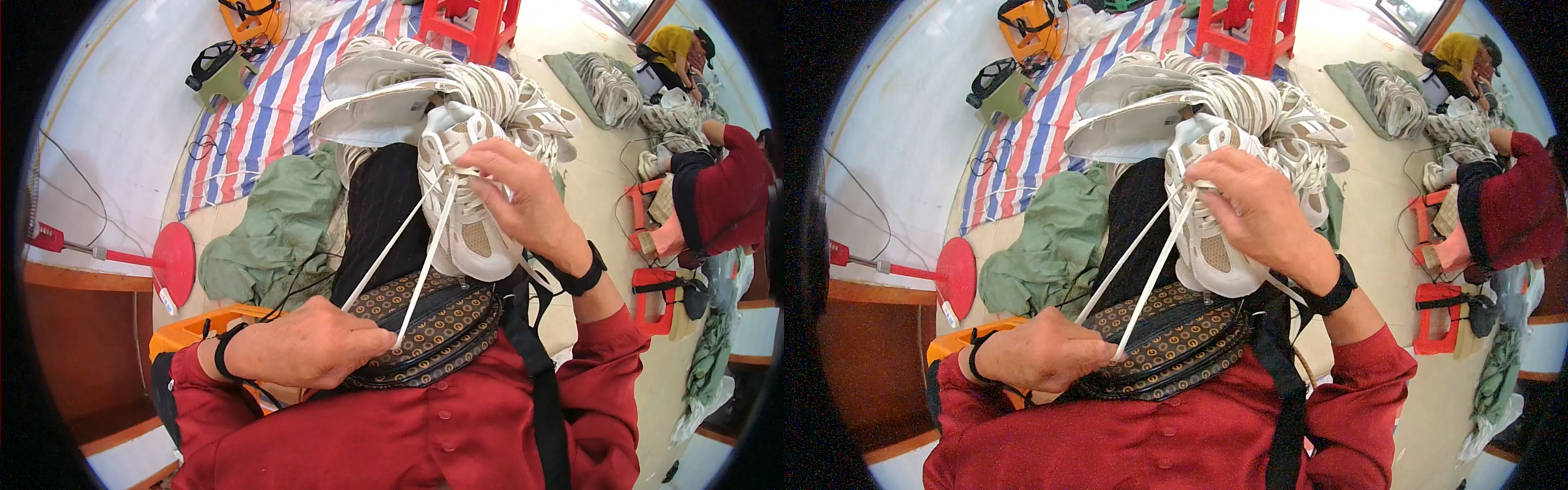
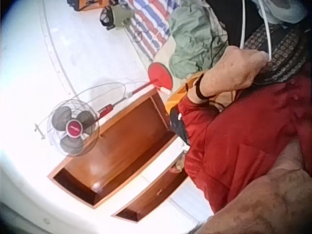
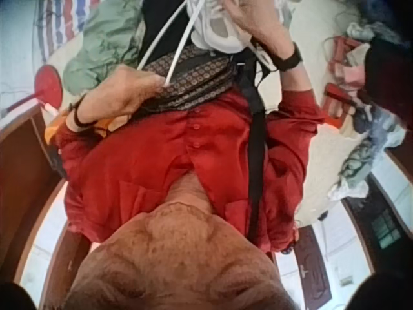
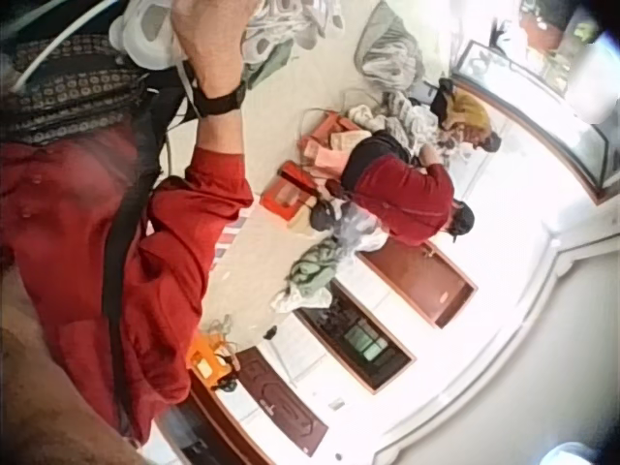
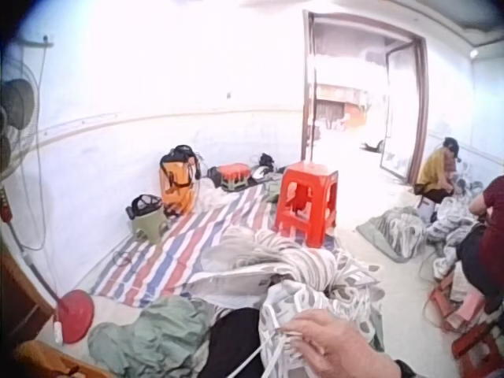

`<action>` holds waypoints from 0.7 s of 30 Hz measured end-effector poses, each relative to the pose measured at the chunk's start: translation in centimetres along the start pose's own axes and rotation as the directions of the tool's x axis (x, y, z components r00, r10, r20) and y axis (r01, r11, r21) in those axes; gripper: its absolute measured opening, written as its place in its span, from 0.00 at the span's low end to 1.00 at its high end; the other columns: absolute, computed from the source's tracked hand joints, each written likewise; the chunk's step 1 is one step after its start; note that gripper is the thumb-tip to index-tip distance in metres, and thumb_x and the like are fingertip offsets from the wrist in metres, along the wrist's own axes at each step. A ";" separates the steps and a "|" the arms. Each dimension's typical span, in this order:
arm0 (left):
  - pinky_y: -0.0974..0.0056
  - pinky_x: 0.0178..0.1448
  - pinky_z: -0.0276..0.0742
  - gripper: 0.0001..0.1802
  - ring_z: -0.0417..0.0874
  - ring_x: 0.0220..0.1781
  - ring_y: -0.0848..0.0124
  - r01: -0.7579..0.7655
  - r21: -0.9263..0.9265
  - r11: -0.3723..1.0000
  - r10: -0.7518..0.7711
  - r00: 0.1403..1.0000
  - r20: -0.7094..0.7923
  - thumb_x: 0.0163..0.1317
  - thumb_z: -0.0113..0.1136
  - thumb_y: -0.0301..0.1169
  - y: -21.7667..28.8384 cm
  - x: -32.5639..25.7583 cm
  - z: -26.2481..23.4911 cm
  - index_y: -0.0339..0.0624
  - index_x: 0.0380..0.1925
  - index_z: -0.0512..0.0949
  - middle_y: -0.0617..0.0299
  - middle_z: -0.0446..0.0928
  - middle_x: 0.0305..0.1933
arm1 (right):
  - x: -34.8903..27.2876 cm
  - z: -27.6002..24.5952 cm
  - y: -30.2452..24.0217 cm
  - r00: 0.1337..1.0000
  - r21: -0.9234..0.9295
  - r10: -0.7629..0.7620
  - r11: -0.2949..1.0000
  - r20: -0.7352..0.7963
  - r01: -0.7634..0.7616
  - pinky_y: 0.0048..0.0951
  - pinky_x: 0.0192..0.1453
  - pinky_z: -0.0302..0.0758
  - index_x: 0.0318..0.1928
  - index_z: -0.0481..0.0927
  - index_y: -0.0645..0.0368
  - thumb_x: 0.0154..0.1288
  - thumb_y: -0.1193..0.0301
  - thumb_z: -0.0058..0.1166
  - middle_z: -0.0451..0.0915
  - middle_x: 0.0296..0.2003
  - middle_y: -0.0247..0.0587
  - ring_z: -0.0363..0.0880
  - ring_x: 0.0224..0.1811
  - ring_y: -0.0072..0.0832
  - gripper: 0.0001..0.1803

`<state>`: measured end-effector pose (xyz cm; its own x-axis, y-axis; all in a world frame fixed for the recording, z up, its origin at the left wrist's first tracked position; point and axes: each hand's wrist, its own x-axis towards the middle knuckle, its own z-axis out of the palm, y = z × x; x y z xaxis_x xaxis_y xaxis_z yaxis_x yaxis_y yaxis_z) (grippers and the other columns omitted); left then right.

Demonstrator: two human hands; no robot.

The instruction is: The recorder is lacing and organizing white athletic shoes in a manufacturing environment.

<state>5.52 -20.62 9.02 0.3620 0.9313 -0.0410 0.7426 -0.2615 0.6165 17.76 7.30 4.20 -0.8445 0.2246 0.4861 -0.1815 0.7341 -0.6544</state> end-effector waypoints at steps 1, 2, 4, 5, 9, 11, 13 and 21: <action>0.65 0.27 0.76 0.17 0.82 0.25 0.66 0.088 -0.268 0.959 -0.084 0.996 0.026 0.59 0.58 0.24 0.2 -0.1 0.0 0.41 0.50 0.75 0.63 0.78 0.28 | 0.1 0.4 -0.5 0.992 -0.131 -0.119 0.984 0.048 0.124 0.34 0.43 0.75 0.44 0.79 0.60 0.58 0.80 0.53 0.79 0.40 0.43 0.78 0.41 0.41 0.12; 0.64 0.27 0.76 0.16 0.82 0.24 0.65 0.203 -0.518 0.831 -0.176 0.979 0.101 0.61 0.56 0.24 0.4 -0.1 0.0 0.41 0.51 0.75 0.61 0.78 0.27 | 0.4 0.9 -0.7 0.970 -0.255 -0.214 0.938 0.113 0.236 0.35 0.44 0.75 0.45 0.79 0.59 0.57 0.80 0.53 0.78 0.40 0.42 0.77 0.42 0.41 0.14; 0.63 0.26 0.75 0.14 0.81 0.21 0.65 0.154 -0.494 0.855 -0.175 0.985 0.004 0.65 0.55 0.26 0.8 -0.3 -0.1 0.41 0.51 0.75 0.61 0.77 0.24 | 0.8 2.1 -1.0 0.960 -0.310 -0.223 0.913 0.167 0.266 0.37 0.46 0.73 0.42 0.78 0.57 0.54 0.77 0.53 0.77 0.37 0.41 0.77 0.43 0.37 0.13; 0.64 0.27 0.76 0.14 0.81 0.22 0.66 0.160 -0.417 0.895 -0.192 0.981 -0.035 0.66 0.54 0.26 0.9 -0.3 -0.1 0.40 0.52 0.75 0.60 0.76 0.23 | 1.1 2.6 -0.9 0.935 -0.438 -0.219 0.838 0.279 0.327 0.37 0.46 0.72 0.39 0.79 0.56 0.55 0.75 0.53 0.77 0.37 0.41 0.76 0.43 0.35 0.09; 0.63 0.30 0.78 0.12 0.82 0.24 0.65 0.241 -0.311 0.919 -0.271 0.961 -0.053 0.67 0.55 0.26 1.4 -0.5 -0.3 0.39 0.50 0.77 0.58 0.77 0.23 | 3.6 3.4 -0.9 0.889 -0.516 -0.220 0.748 0.401 0.418 0.36 0.48 0.67 0.31 0.78 0.55 0.48 0.75 0.56 0.73 0.27 0.38 0.74 0.34 0.38 0.07; 0.63 0.31 0.78 0.11 0.83 0.25 0.64 0.253 -0.404 0.879 -0.287 0.958 -0.026 0.67 0.55 0.27 1.3 -0.4 -0.4 0.39 0.48 0.78 0.57 0.77 0.23 | 4.3 4.0 -2.7 0.878 -0.443 -0.167 0.812 0.450 0.381 0.37 0.42 0.70 0.27 0.76 0.55 0.47 0.74 0.55 0.75 0.24 0.39 0.77 0.34 0.40 0.04; 0.59 0.31 0.76 0.12 0.81 0.27 0.56 0.295 -0.525 0.798 -0.312 0.948 0.058 0.62 0.54 0.23 1.1 -0.3 -0.4 0.39 0.46 0.77 0.56 0.77 0.26 | 2.7 5.4 -6.3 0.805 -0.175 -0.380 0.848 0.455 0.500 0.35 0.31 0.71 0.26 0.75 0.54 0.45 0.71 0.57 0.74 0.23 0.39 0.77 0.31 0.40 0.06; 0.69 0.26 0.70 0.09 0.77 0.21 0.77 0.319 -0.638 0.701 -0.450 0.892 -0.048 0.67 0.56 0.31 -1.3 -4.4 -1.0 0.41 0.43 0.82 0.66 0.75 0.19 | 1.3 4.1 -4.5 0.949 0.136 -0.263 0.961 0.174 0.241 0.43 0.35 0.77 0.56 0.73 0.54 0.58 0.74 0.57 0.80 0.31 0.47 0.80 0.33 0.48 0.23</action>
<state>2.37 -24.12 9.18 -0.0381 0.9604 -0.2761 0.2770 0.2756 0.9205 15.38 1.66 5.36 -0.8414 -0.0909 0.5327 -0.4464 0.6726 -0.5903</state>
